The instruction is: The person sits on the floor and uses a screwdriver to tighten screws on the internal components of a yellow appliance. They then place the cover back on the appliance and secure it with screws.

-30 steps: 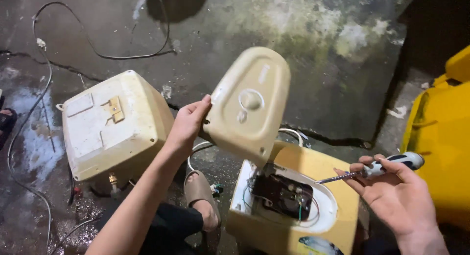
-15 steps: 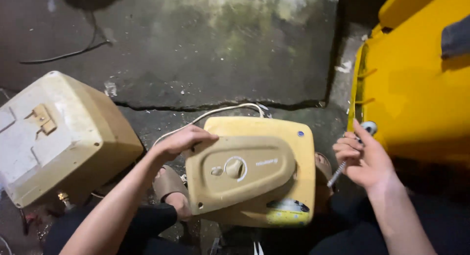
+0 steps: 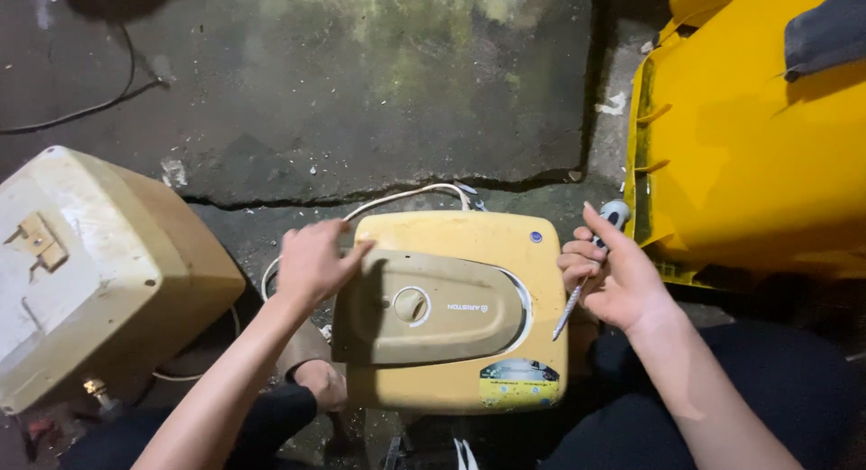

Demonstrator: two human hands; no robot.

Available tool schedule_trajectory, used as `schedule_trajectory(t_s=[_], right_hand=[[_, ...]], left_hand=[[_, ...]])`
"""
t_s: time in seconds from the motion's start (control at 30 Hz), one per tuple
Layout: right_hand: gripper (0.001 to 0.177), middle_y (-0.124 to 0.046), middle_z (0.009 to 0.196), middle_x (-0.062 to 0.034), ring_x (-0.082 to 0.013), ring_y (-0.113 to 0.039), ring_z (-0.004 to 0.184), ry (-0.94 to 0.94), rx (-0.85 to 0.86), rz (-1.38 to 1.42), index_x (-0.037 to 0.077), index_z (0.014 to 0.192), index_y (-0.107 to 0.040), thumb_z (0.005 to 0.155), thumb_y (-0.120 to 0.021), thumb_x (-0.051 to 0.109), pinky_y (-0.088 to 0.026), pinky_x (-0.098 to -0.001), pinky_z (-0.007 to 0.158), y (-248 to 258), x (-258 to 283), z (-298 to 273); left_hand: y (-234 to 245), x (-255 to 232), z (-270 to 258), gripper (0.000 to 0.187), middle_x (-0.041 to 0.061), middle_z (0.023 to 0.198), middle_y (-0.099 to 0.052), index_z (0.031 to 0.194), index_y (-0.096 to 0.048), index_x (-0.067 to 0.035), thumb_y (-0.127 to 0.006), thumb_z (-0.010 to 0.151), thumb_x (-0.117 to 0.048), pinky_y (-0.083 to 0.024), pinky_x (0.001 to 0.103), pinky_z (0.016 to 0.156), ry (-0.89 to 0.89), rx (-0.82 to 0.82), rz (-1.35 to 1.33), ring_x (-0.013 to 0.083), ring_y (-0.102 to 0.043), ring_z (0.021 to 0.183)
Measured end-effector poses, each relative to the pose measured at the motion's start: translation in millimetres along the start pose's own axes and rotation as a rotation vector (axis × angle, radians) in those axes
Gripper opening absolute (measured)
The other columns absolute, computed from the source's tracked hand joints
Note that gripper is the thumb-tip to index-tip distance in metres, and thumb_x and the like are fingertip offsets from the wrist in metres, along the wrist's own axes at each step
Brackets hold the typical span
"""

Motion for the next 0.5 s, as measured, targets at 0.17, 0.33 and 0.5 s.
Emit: schedule_trajectory(t_s=[0.17, 0.33, 0.5], right_hand=[[0.035, -0.025, 0.063, 0.0126, -0.0013, -0.032, 0.054, -0.015, -0.021, 0.005, 0.018, 0.086, -0.051, 0.101, -0.070, 0.043, -0.036, -0.0110, 0.048, 1, -2, -1], [0.034, -0.025, 0.063, 0.0127, -0.0015, -0.032, 0.053, -0.012, -0.064, -0.009, 0.017, 0.087, -0.052, 0.101, -0.070, 0.043, -0.036, -0.0113, 0.049, 5, -3, 2], [0.034, -0.025, 0.063, 0.0123, -0.0018, -0.034, 0.053, 0.018, -0.106, -0.018, 0.018, 0.087, -0.052, 0.100, -0.072, 0.042, -0.037, -0.0114, 0.051, 8, -1, 4]], left_hand=[[-28, 30, -19, 0.099, 0.020, 0.119, -0.075, 0.122, -0.074, -0.011, -0.043, 0.080, -0.095, -0.050, 0.047, 0.101, 0.333, 0.318, -0.285, 0.0372, -0.066, 0.123], [-19, 12, -37, 0.095, 0.019, 0.117, -0.077, 0.104, -0.084, -0.009, -0.046, 0.076, -0.092, -0.050, 0.046, 0.103, 0.345, 0.523, -0.398, 0.0386, -0.066, 0.124], [2, -5, -39, 0.092, 0.024, 0.103, -0.077, 0.103, -0.081, 0.000, -0.037, 0.091, -0.079, -0.053, 0.048, 0.100, 0.236, 0.521, -0.307, 0.0399, -0.069, 0.116]])
Point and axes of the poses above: each hand's wrist, its own z-axis towards the middle knuckle, its own y-axis out of the back of the hand, x = y × z, the point moved 1 cm from there along z, towards the middle knuckle
